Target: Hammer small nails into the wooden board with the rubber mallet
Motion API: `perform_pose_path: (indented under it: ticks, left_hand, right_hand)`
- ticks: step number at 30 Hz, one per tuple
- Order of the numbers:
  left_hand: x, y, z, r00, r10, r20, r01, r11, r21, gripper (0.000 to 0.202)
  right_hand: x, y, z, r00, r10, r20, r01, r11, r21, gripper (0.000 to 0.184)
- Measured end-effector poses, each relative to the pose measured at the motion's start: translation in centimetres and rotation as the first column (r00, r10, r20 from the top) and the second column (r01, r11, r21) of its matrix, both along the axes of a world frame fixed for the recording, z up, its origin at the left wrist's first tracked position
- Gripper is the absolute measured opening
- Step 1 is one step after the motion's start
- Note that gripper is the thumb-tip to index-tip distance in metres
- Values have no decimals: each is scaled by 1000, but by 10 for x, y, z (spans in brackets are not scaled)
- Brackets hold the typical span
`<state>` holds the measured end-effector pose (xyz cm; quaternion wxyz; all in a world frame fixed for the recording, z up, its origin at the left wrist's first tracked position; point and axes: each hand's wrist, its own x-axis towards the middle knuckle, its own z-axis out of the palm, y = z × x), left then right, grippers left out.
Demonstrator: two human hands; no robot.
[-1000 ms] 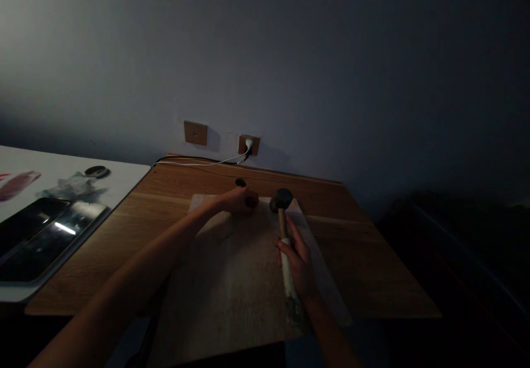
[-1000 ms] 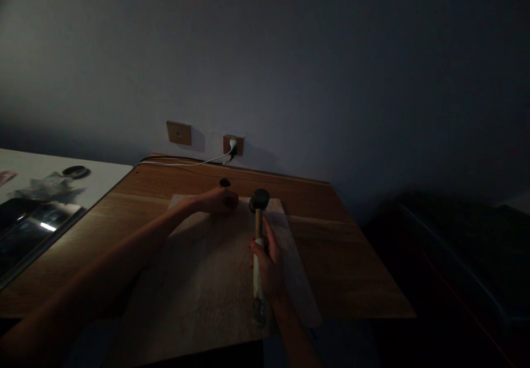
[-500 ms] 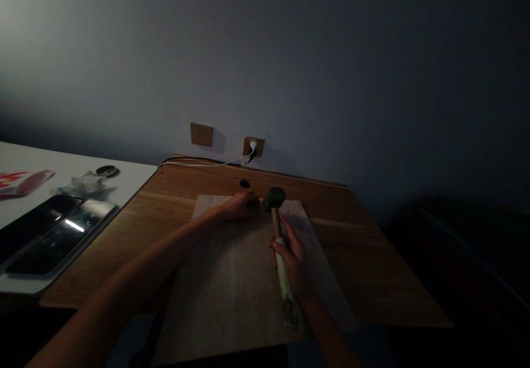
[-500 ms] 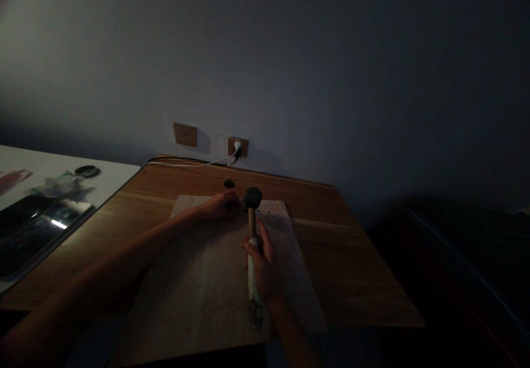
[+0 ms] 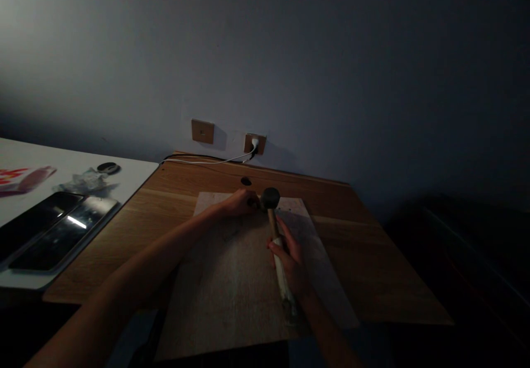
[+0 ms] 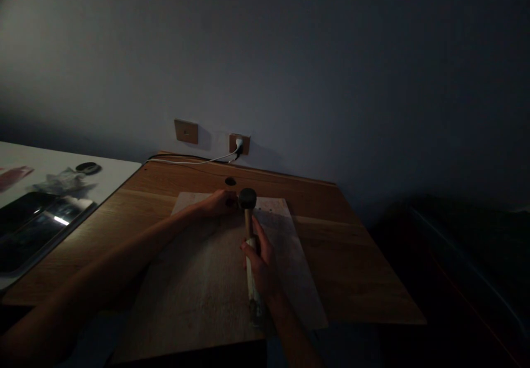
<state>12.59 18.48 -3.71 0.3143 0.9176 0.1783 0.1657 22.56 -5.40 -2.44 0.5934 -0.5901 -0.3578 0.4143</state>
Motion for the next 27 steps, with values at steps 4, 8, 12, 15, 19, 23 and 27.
perform_pose_path:
  ticks: [4, 8, 12, 15, 19, 23, 27]
  left_hand:
    - [0, 1, -4, 999, 36, 28, -36, 999, -12, 23]
    - [1, 3, -5, 998, 61, 29, -60, 998, -15, 19]
    - [1, 3, -3, 998, 50, 26, -49, 998, -34, 18]
    - [2, 2, -2, 999, 37, 16, -36, 999, -33, 18]
    - [0, 2, 6, 999, 33, -5, -33, 999, -1, 23]
    - [-15, 7, 30, 986, 25, -162, -13, 997, 75, 31]
    - [-33, 8, 50, 911, -64, -407, 101, 992, 70, 19]
  right_hand:
    - [0, 0, 0, 1000, -7, 24, 7, 1000, -4, 77]
    - [0, 0, 1, 1000, 9, 16, -9, 1000, -13, 78]
    - [1, 0, 0, 999, 33, 10, -33, 999, 7, 75]
    - [2, 0, -1, 999, 25, 21, -25, 1000, -3, 75]
    - [3, 1, -2, 999, 16, 39, -16, 1000, -5, 77]
    - [1, 1, 1, 1000, 5, 15, -5, 1000, 2, 78]
    - [0, 1, 2, 999, -11, -35, 11, 1000, 10, 79]
